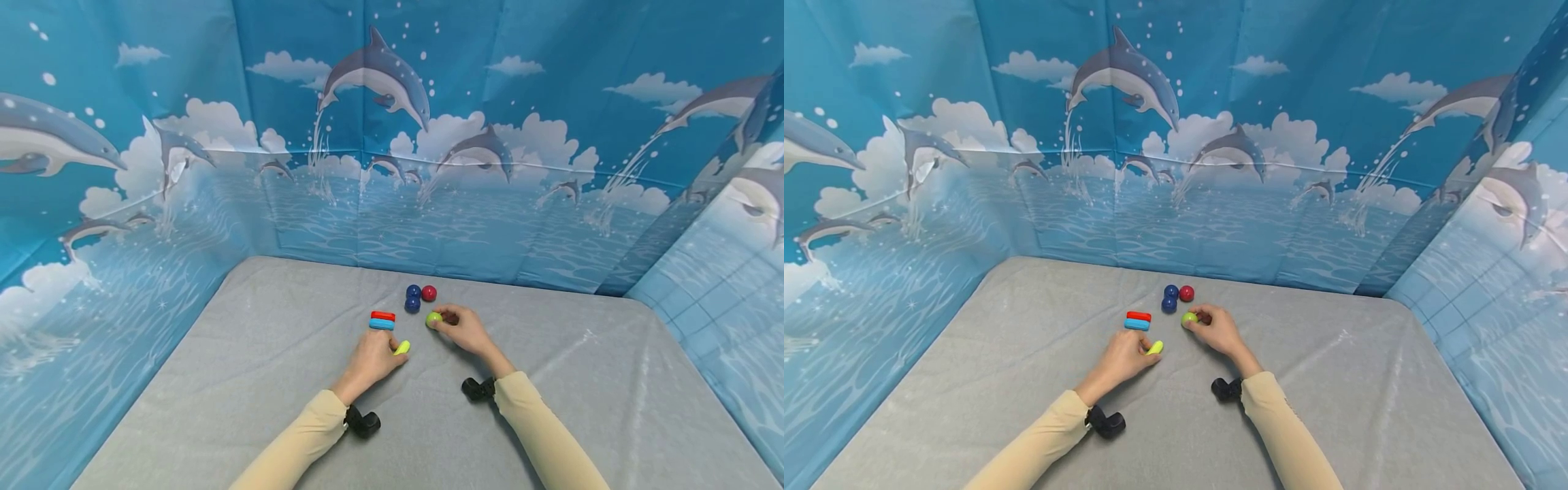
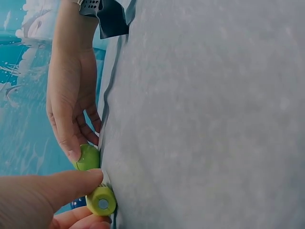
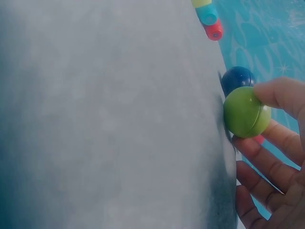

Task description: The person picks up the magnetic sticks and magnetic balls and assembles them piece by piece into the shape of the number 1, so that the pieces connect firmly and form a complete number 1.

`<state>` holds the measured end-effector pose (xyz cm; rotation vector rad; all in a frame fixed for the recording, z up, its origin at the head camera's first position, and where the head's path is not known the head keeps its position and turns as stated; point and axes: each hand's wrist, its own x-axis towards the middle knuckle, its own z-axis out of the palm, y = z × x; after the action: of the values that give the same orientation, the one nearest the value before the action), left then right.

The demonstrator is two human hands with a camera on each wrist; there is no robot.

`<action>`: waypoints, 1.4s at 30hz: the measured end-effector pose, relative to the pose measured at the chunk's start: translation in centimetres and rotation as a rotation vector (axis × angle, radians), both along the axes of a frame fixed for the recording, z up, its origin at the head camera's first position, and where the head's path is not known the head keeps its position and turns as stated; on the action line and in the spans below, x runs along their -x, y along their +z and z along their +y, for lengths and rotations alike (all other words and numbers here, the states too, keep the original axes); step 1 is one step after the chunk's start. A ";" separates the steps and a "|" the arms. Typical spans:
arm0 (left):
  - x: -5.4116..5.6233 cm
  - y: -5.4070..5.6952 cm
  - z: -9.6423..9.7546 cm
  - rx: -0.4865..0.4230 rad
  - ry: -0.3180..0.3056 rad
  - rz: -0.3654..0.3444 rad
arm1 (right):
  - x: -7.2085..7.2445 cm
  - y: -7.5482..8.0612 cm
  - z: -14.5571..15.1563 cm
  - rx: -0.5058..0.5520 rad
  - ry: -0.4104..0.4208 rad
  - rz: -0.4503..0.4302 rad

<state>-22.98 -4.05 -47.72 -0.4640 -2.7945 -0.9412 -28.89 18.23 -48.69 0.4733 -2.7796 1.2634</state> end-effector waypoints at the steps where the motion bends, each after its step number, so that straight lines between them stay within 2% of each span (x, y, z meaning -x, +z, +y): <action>1: 0.0 0.0 0.1 -0.006 0.002 -0.003 | 0.0 0.0 0.0 0.002 -0.001 0.000; 11: 0.0 -0.1 0.6 -0.045 0.037 -0.051 | 0.1 0.1 0.3 0.032 -0.013 -0.003; 23: -0.2 -0.3 1.0 -0.143 0.021 -0.119 | 0.1 -0.2 0.2 0.052 -0.031 -0.024; 42: -0.2 -0.5 1.5 -0.166 0.032 -0.155 | 0.0 -0.2 0.0 0.093 -0.055 -0.058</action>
<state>-22.76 -2.58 -48.19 -0.3349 -2.8156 -1.2396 -28.89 18.27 -48.90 0.3569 -2.7444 1.4088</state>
